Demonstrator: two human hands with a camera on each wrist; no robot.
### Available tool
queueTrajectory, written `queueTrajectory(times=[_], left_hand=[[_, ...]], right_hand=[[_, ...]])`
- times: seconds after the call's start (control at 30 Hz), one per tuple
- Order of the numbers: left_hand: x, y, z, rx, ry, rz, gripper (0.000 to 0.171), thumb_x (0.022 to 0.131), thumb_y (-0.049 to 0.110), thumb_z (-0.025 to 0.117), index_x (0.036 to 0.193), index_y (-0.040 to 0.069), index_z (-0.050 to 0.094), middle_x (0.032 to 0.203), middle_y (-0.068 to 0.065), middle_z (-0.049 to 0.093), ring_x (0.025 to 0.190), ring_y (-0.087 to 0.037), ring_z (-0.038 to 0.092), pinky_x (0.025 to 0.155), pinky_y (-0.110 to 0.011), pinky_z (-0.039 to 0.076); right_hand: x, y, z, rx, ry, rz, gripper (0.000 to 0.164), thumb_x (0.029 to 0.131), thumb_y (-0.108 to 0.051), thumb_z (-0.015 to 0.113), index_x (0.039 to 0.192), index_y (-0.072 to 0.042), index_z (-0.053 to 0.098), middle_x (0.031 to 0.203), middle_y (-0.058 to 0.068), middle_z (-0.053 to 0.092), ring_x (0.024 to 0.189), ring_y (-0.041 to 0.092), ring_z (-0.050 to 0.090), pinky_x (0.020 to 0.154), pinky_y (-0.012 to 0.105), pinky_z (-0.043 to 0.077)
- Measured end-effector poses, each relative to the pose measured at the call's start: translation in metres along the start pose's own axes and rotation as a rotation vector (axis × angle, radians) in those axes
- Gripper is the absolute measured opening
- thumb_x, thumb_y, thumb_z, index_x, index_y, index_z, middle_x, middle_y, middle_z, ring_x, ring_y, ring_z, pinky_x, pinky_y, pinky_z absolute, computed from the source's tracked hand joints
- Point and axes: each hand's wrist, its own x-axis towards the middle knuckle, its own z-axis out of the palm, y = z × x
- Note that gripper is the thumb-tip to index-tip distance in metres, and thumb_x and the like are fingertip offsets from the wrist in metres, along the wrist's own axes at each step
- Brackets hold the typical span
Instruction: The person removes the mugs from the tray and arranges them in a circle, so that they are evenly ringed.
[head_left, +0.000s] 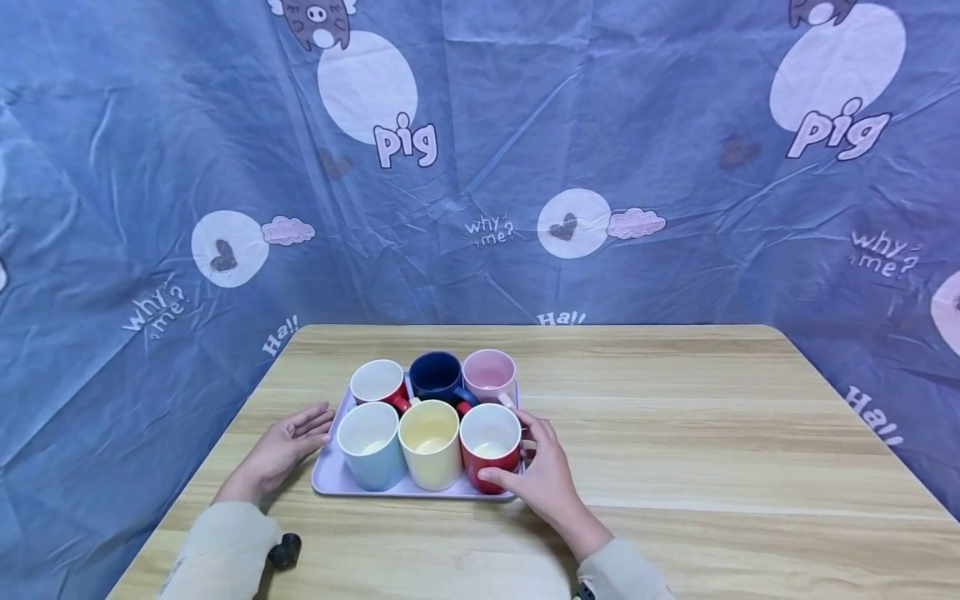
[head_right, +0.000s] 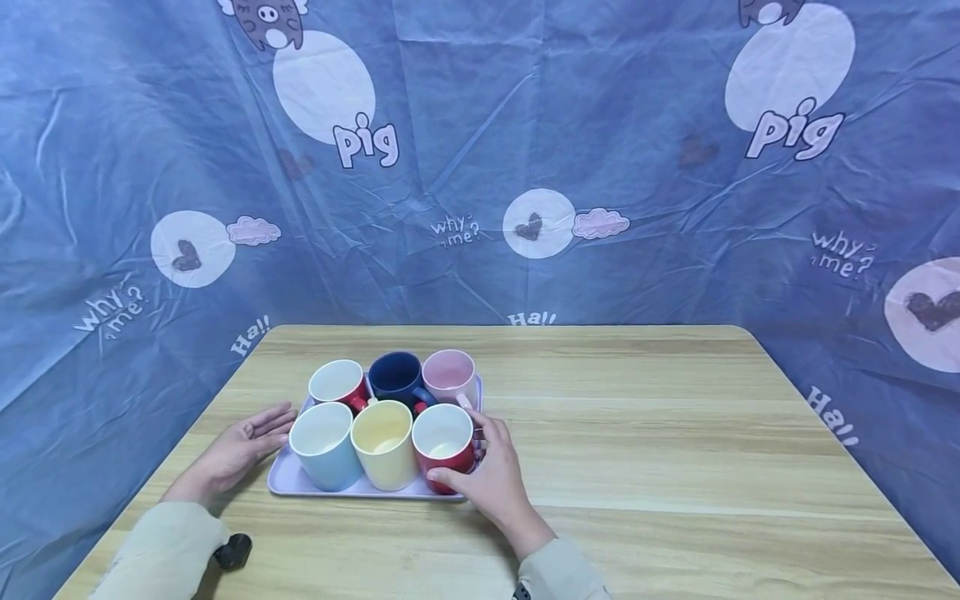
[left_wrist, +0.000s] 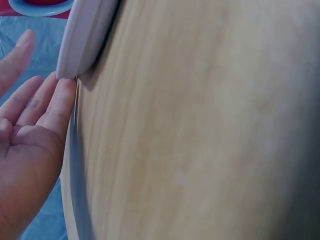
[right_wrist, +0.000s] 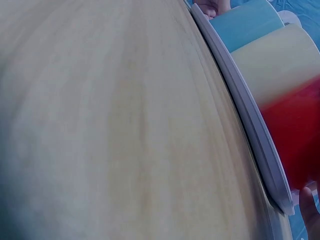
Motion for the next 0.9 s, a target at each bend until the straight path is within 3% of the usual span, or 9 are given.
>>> queueTrajectory(times=[0.27, 0.67, 0.9], left_hand=[[0.0034, -0.0039, 0.0035, 0.034, 0.024, -0.012, 0.058, 0.088, -0.011, 0.055, 0.138, -0.021, 0.026, 0.138, -0.039, 0.034, 0.112, -0.006, 0.053, 0.093, -0.017, 0.044], [0.0069, -0.0038, 0.0060, 0.152, 0.075, -0.080, 0.052, 0.085, -0.013, 0.057, 0.133, -0.020, 0.037, 0.131, -0.035, 0.046, 0.115, -0.023, 0.055, 0.089, -0.018, 0.048], [0.0076, -0.0039, 0.0082, 0.159, 0.093, -0.096, 0.052, 0.084, -0.013, 0.057, 0.132, -0.020, 0.038, 0.130, -0.034, 0.046, 0.118, -0.031, 0.052, 0.089, -0.020, 0.048]], right_hand=[[0.0001, 0.0015, 0.0024, -0.035, 0.002, -0.001, 0.088, 0.059, -0.031, 0.092, 0.134, -0.009, 0.051, 0.115, 0.004, 0.054, 0.102, 0.022, 0.055, 0.085, 0.039, 0.052], [0.0013, 0.0005, 0.0036, -0.052, 0.020, -0.014, 0.086, 0.058, -0.031, 0.092, 0.132, -0.008, 0.053, 0.114, 0.000, 0.053, 0.102, 0.018, 0.055, 0.085, 0.036, 0.053], [0.0022, -0.0012, 0.0033, -0.054, 0.033, -0.009, 0.084, 0.057, -0.030, 0.092, 0.129, -0.009, 0.055, 0.114, -0.002, 0.054, 0.104, 0.018, 0.054, 0.086, 0.037, 0.052]])
